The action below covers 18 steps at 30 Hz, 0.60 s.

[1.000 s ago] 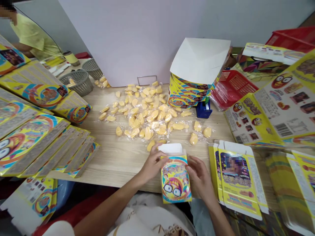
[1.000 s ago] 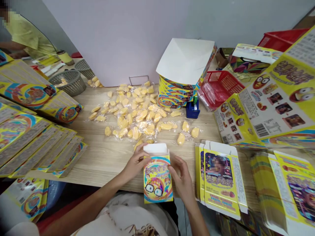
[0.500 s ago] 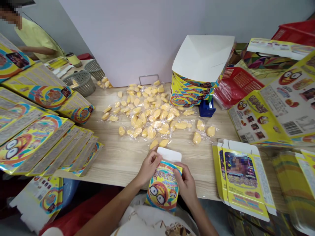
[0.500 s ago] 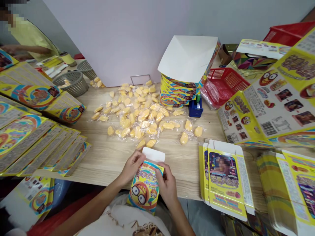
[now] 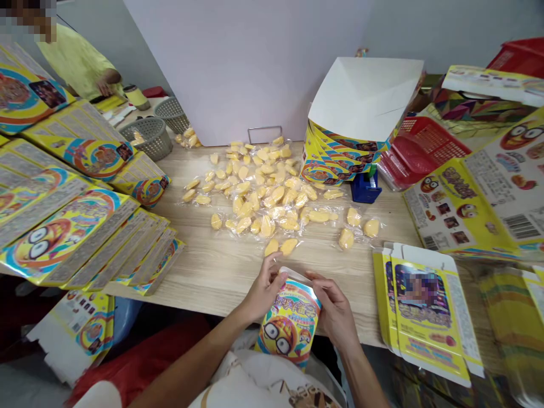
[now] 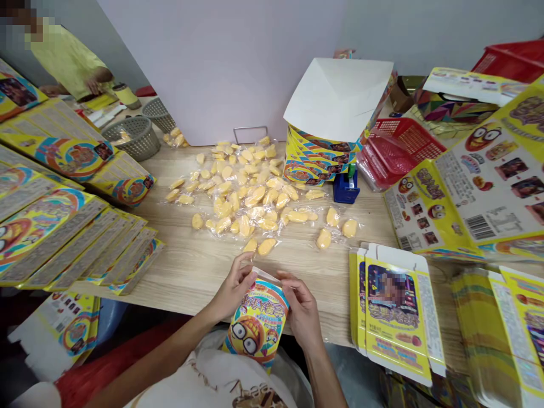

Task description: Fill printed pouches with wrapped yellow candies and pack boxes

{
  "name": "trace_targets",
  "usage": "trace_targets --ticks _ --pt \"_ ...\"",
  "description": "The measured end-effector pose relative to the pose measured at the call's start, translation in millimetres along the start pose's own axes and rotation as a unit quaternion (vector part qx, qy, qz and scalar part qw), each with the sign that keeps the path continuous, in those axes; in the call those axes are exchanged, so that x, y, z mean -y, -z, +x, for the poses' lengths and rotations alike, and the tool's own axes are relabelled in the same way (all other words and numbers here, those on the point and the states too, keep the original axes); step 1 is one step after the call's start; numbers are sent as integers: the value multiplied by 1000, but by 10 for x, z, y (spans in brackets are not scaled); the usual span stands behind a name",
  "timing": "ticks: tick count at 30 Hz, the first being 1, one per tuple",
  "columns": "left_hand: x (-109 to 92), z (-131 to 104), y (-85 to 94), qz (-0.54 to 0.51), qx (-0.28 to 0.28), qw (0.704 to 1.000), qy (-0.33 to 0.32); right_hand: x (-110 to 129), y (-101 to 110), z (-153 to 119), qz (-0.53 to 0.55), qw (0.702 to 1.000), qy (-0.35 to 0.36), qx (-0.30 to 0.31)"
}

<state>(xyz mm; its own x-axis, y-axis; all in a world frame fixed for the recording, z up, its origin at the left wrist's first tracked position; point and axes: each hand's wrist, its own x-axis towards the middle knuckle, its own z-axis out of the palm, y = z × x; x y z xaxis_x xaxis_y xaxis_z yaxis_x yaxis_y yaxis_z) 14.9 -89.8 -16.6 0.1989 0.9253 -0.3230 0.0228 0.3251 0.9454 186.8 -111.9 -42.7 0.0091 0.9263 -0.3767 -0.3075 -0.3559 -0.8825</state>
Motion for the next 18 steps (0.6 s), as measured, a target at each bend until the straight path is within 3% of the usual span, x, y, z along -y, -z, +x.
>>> trace_targets --ticks 4,11,13,18 --pt "-128 40 21 25 34 999 0 122 35 -12 -71 997 6 33" --pt "-198 118 3 155 0 987 -31 293 -69 2 -73 996 -46 36" --pt "-235 99 15 167 23 985 -29 280 -48 6 -65 995 -55 42" --pt "-281 -12 133 117 146 982 7 194 122 -17 -58 992 -55 93"
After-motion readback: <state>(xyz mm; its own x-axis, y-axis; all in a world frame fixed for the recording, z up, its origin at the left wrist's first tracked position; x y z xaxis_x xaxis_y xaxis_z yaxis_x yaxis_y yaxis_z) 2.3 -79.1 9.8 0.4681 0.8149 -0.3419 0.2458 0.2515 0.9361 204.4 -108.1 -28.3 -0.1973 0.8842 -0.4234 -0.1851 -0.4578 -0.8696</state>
